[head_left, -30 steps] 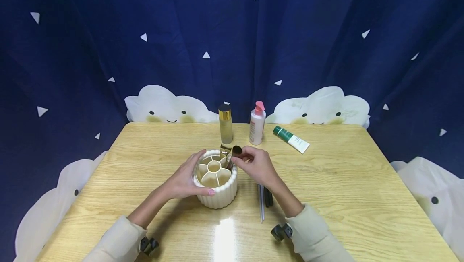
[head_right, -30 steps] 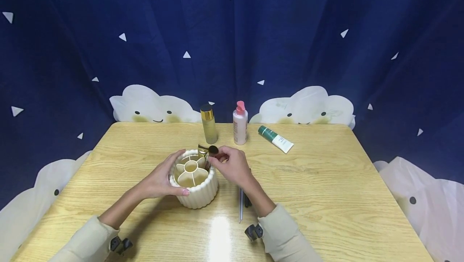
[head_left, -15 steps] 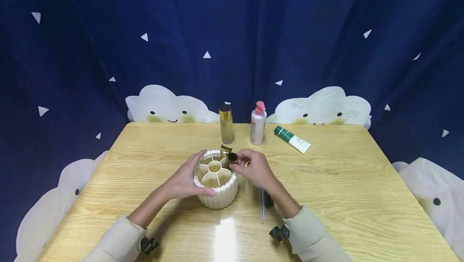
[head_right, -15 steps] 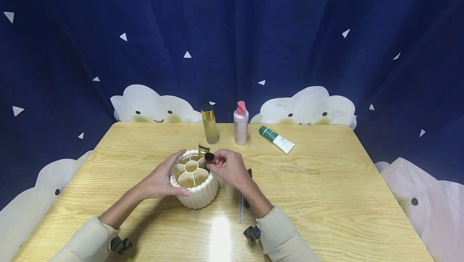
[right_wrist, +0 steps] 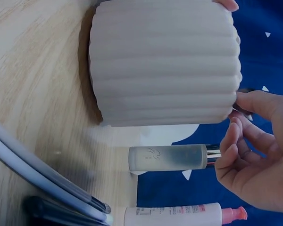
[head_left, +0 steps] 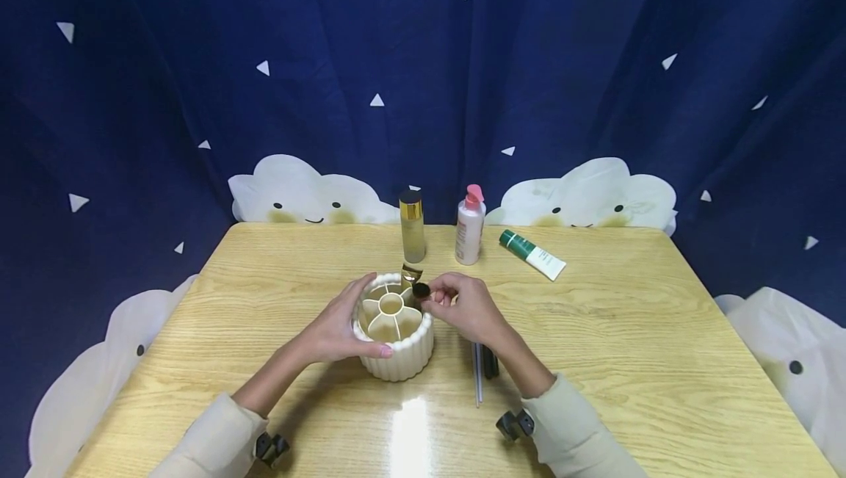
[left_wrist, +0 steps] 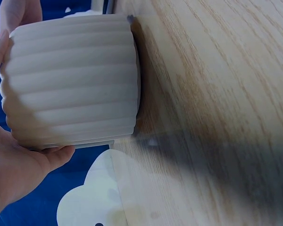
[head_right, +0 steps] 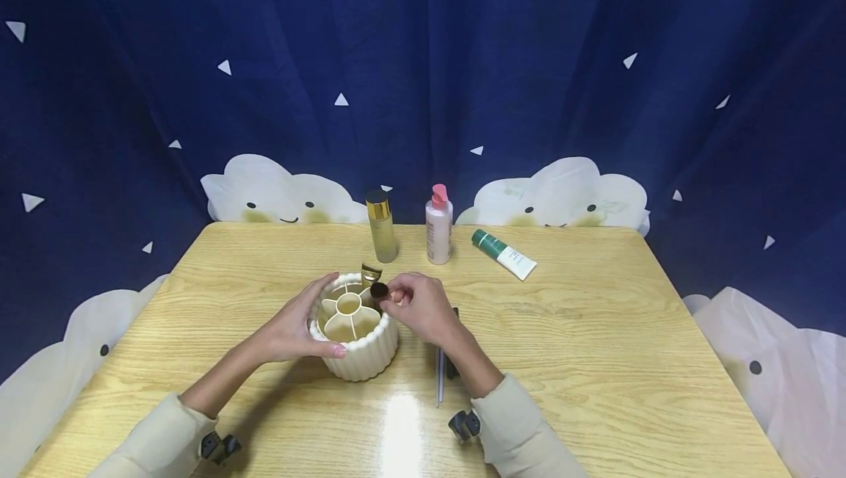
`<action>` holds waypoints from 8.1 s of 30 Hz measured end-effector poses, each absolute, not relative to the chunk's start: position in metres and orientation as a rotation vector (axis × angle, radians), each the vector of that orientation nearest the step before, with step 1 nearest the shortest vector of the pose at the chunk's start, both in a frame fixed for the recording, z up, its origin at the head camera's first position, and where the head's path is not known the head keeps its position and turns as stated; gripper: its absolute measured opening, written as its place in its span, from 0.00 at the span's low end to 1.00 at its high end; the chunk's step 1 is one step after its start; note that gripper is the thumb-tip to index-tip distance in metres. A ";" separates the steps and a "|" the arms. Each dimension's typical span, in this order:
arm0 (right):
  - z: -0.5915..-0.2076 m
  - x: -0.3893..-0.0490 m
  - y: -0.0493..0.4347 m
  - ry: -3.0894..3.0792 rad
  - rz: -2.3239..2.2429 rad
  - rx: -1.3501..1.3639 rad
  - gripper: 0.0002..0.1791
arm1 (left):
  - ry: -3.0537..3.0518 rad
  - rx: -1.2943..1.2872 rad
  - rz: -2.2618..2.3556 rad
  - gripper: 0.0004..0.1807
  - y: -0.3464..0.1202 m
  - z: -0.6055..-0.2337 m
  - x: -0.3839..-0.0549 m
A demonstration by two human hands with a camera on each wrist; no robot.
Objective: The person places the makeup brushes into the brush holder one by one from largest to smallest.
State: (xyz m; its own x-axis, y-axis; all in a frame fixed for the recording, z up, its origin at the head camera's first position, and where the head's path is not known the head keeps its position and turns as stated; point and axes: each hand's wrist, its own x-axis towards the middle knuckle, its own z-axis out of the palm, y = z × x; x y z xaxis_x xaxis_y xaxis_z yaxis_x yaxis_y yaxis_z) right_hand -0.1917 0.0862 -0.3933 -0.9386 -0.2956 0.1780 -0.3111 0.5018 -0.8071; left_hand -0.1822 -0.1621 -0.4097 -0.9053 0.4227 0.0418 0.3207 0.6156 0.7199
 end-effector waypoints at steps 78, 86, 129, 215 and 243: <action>-0.437 -0.209 0.167 -3.103 1.107 -0.032 0.05 | 2.693 0.728 1.123 0.67 -0.170 -0.407 -0.182; -0.421 -0.206 0.166 -3.033 1.196 0.006 0.11 | 2.697 0.723 1.119 0.66 -0.169 -0.407 -0.182; -0.369 -0.179 0.087 -2.194 1.978 0.213 0.14 | 2.721 0.769 1.103 0.67 -0.165 -0.409 -0.184; -0.454 -0.208 0.158 -3.103 1.148 0.055 0.11 | 2.664 0.681 1.120 0.68 -0.166 -0.408 -0.182; -0.422 -0.208 0.154 -3.033 1.229 0.035 0.09 | 2.671 0.649 1.123 0.69 -0.165 -0.407 -0.181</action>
State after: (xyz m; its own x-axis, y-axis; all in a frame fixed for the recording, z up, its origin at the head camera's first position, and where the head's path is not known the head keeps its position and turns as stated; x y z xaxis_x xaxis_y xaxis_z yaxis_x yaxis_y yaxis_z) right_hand -0.2078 0.1542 -0.4217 -0.9912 -0.0691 -0.1131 0.0292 0.7188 -0.6946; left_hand -0.1811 -0.1654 -0.4070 -0.8902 0.4555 0.0099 0.3257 0.6210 0.7129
